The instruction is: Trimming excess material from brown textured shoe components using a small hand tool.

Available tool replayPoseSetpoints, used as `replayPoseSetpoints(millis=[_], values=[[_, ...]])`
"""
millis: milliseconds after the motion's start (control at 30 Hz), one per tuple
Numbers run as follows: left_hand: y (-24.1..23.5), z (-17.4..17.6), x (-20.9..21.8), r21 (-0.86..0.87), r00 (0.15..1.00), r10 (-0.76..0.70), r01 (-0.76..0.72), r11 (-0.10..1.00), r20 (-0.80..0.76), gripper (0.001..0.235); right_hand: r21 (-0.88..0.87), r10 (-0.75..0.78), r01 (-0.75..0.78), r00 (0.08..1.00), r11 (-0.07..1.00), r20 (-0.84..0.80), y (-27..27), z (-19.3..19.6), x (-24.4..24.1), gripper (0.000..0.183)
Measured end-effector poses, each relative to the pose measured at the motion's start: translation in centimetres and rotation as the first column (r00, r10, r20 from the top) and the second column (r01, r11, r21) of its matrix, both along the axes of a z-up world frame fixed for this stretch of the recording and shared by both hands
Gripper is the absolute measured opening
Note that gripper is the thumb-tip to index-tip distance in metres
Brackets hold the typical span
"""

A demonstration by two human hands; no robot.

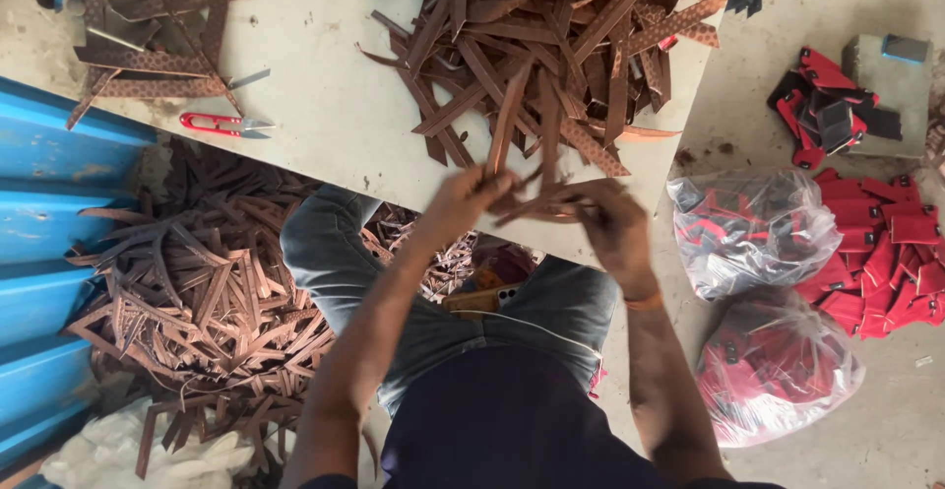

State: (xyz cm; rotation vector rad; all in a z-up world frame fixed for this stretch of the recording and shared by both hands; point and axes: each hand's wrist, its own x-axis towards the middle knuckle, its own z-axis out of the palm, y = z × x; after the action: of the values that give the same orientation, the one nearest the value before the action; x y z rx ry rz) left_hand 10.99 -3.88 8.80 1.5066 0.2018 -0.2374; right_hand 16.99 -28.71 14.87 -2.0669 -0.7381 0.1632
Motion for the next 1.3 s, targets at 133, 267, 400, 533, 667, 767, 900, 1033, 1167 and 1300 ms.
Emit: replayPoseSetpoints(millis=[133,267,400,533,667,767,900,1033,1167,1300], values=[[4.0,5.2,5.6,0.326,0.997,0.068,-0.073,0.943,0.026,0.038,0.083,-0.114,0.111,0.993,0.99,0.036,-1.2,5.1,-1.6,0.029],[7.0,2.9,10.0,0.635,0.873,0.174,-0.456,0.624,0.456,0.05,0.088,-0.228,0.215,0.958,0.973,0.175,-1.5,7.3,-2.8,0.024],[4.9,2.3,8.4,0.514,0.595,0.115,-0.762,0.394,0.795,0.041,-0.118,-0.162,0.185,0.97,0.976,0.181,-0.2,3.3,-2.7,0.024],[-1.4,-1.6,2.7,0.415,0.802,0.287,-0.535,0.736,0.525,0.022,-0.222,-0.113,0.157,0.973,0.962,0.199,1.0,-3.9,-2.2,0.02],[-4.3,-2.9,-1.2,0.579,0.905,0.034,-0.3,0.758,0.424,0.019,-0.208,-0.09,0.118,0.986,0.971,0.138,1.0,-6.2,-1.9,0.018],[-5.3,-4.4,-2.2,0.66,0.926,-0.057,-0.221,0.718,0.372,0.022,-0.199,-0.14,0.172,0.976,0.965,0.165,0.7,-5.6,-1.3,0.016],[-6.7,-6.4,-1.6,0.744,0.905,-0.099,-0.274,0.609,0.414,0.025,-0.154,-0.135,0.179,0.956,0.972,0.261,0.4,-5.3,-0.1,0.024],[-8.0,-5.1,-1.9,0.717,0.912,-0.106,-0.235,0.656,0.396,0.027,-0.233,-0.06,0.121,0.966,0.965,0.253,-0.3,-5.1,0.6,0.019],[-8.3,-4.5,-2.3,0.677,0.887,-0.029,-0.331,0.657,0.462,0.024,-0.447,-0.004,0.075,0.987,0.892,0.158,-0.6,-3.5,1.1,0.016],[-9.0,-4.0,-2.7,0.685,0.857,-0.047,-0.375,0.625,0.513,0.035,-0.38,0.002,-0.037,0.996,0.924,-0.093,0.5,-3.7,0.2,0.023]])
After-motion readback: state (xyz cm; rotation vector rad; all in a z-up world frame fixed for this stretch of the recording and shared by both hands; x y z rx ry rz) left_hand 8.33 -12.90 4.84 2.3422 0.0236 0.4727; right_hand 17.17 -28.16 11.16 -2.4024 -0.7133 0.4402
